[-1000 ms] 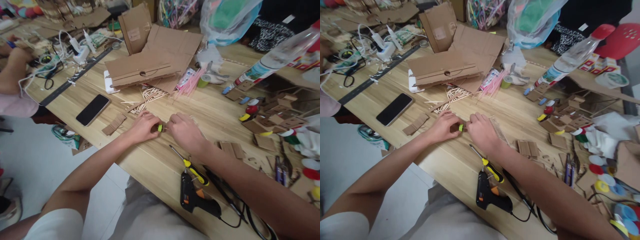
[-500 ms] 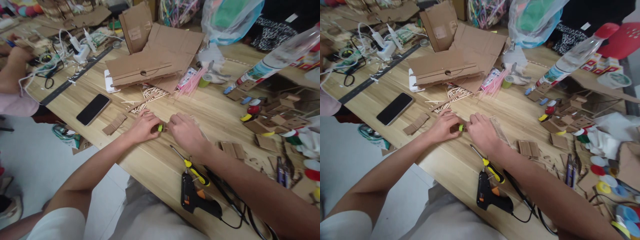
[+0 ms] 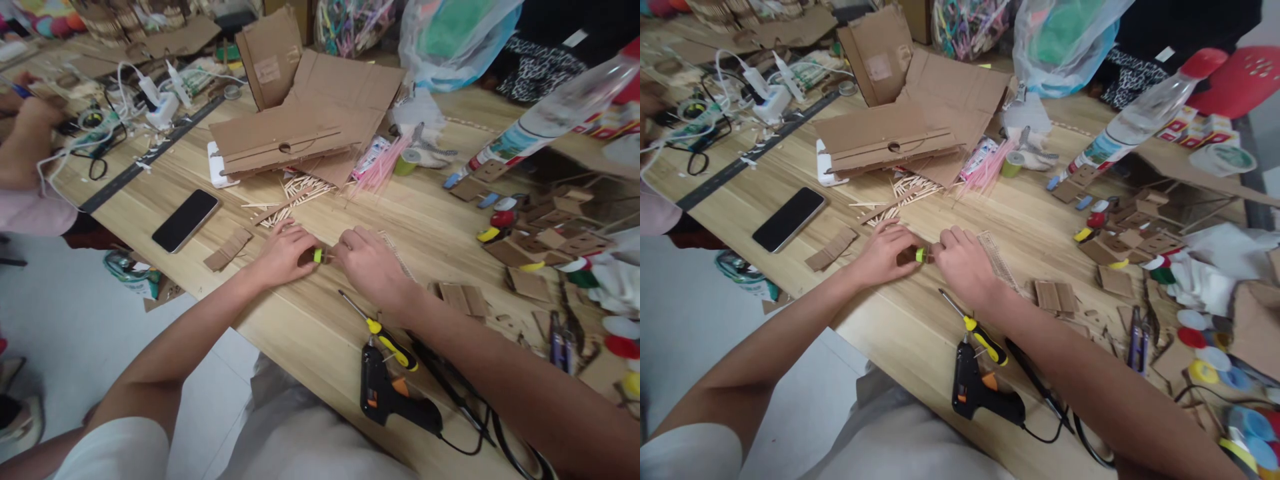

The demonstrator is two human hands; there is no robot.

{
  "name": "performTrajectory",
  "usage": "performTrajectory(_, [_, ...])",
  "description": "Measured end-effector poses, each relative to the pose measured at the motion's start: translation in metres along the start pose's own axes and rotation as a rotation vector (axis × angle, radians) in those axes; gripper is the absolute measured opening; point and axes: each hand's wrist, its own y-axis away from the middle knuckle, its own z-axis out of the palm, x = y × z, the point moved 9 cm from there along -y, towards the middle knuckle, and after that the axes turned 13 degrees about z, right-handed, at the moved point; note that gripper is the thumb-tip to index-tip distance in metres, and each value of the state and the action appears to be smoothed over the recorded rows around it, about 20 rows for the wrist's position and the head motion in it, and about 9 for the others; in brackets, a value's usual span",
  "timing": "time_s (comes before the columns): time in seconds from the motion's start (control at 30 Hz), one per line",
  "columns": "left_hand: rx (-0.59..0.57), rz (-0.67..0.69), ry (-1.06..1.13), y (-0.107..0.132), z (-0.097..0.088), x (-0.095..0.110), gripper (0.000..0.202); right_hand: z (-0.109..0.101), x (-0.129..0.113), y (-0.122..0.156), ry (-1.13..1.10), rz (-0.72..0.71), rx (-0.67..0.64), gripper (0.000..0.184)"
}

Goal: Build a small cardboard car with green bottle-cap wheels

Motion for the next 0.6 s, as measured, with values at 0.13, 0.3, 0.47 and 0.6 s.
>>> performTrajectory(0.13, [0.011, -0.002, 0.015, 0.005, -0.001, -0.002, 0.032, -0.004, 0.016, 0.010, -0.045, 0.034, 0.038, 0.019])
performTrajectory(0.3, [0.119, 0.058, -0.013, 0.005, -0.011, 0.008, 0.039, -0.009, 0.061, 0.033, -0.270, 0.113, 0.149, 0.022])
performTrajectory(0.47, [0.130, 0.115, -0.110, -0.009, -0.012, 0.031, 0.029, 0.007, 0.083, 0.046, -0.367, 0.195, 0.119, 0.021])
performTrajectory(0.6, [0.081, 0.108, -0.195, -0.024, -0.003, 0.042, 0.023, 0.014, 0.071, 0.042, -0.389, 0.171, 0.116, 0.022])
